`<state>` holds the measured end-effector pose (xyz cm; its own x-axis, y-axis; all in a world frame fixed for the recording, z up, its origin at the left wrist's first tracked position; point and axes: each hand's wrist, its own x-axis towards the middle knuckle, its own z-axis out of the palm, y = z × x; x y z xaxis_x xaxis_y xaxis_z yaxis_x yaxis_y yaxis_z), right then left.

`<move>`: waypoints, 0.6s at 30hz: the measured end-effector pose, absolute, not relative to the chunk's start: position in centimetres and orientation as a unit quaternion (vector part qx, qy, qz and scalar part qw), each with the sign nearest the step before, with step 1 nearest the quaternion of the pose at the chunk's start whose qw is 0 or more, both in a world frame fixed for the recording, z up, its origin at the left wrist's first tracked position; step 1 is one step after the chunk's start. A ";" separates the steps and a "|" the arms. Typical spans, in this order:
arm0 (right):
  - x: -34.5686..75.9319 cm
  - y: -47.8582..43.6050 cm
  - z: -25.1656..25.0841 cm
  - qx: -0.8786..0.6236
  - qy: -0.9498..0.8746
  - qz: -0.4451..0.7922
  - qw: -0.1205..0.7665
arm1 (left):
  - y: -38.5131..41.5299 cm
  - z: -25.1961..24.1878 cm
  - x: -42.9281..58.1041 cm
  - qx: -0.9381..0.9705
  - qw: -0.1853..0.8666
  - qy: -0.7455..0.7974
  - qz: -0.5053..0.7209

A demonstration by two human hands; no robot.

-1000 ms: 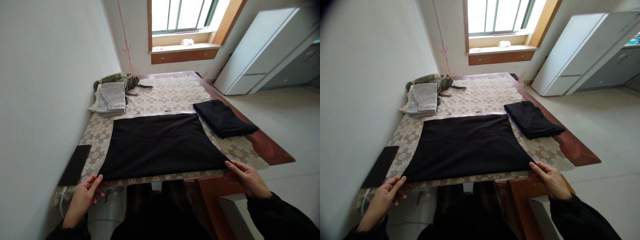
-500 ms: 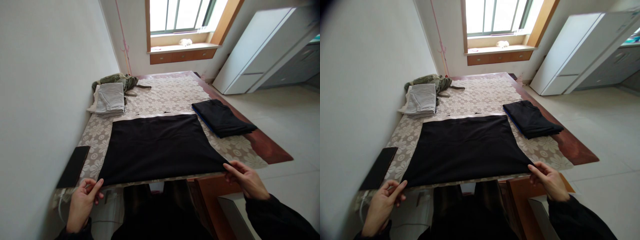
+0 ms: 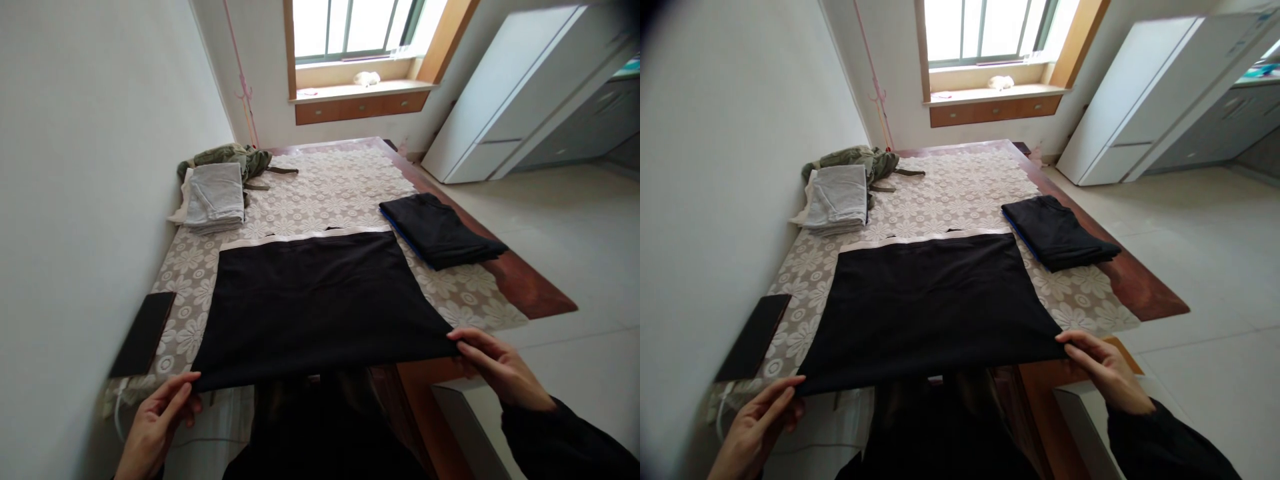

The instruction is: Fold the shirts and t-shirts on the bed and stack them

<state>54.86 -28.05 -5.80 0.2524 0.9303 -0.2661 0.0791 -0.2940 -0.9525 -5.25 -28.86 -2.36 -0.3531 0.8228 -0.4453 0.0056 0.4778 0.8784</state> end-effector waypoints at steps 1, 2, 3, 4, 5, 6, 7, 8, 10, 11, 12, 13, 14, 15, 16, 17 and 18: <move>55.2 -28.0 -5.6 -0.656 -0.412 0.466 0.427 | -28.8 -2.2 -5.4 0.318 0.481 0.708 0.408; 55.5 -27.9 -5.3 -0.658 -0.433 0.460 0.409 | -28.7 -1.9 -5.5 0.340 0.471 0.709 0.399; 55.7 -27.7 -5.0 -0.659 -0.449 0.453 0.398 | -28.5 -1.5 -5.4 0.358 0.459 0.713 0.391; 55.8 -27.5 -4.8 -0.659 -0.461 0.447 0.392 | -28.3 -1.1 -5.3 0.373 0.446 0.718 0.382; 55.9 -27.3 -4.6 -0.659 -0.471 0.438 0.391 | -28.1 -0.7 -5.0 0.385 0.429 0.726 0.375; 55.9 -27.1 -4.4 -0.661 -0.479 0.421 0.394 | -27.8 -0.4 -4.8 0.395 0.410 0.735 0.367; 55.8 -26.8 -4.4 -0.666 -0.488 0.397 0.400 | -27.6 -0.2 -4.6 0.405 0.390 0.745 0.360; 55.8 -26.6 -4.4 -0.672 -0.498 0.371 0.403 | -27.5 0.0 -4.5 0.416 0.366 0.752 0.356; 55.5 -26.3 -4.5 -0.683 -0.512 0.310 0.419 | -27.2 0.0 -4.4 0.448 0.306 0.759 0.361; 55.4 -26.2 -4.5 -0.684 -0.516 0.282 0.431 | -27.2 -0.1 -4.4 0.470 0.270 0.756 0.367; 55.3 -26.1 -4.5 -0.681 -0.520 0.259 0.446 | -27.1 -0.2 -4.4 0.495 0.232 0.749 0.375; 55.1 -26.0 -4.3 -0.672 -0.526 0.239 0.463 | -27.1 -0.2 -4.4 0.518 0.198 0.736 0.387; 54.9 -25.9 -4.1 -0.658 -0.533 0.223 0.483 | -27.1 -0.2 -4.2 0.536 0.175 0.721 0.404; 54.7 -25.9 -3.8 -0.639 -0.544 0.217 0.498 | -27.1 -0.2 -4.0 0.546 0.167 0.704 0.422; 54.4 -25.9 -3.5 -0.618 -0.555 0.218 0.512 | -27.2 -0.1 -3.7 0.549 0.171 0.691 0.439; 54.0 -25.9 -3.1 -0.598 -0.562 0.222 0.526 | -27.4 -0.1 -3.3 0.546 0.179 0.682 0.453; 53.6 -26.1 -2.7 -0.581 -0.564 0.227 0.542 | -27.6 -0.1 -2.8 0.542 0.184 0.674 0.466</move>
<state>53.65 -26.10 -2.73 0.2616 0.9005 0.3475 0.4088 0.2228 -0.8850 -2.81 -27.63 -0.08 -0.3441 0.9030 0.2573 0.5591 -0.0230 0.8287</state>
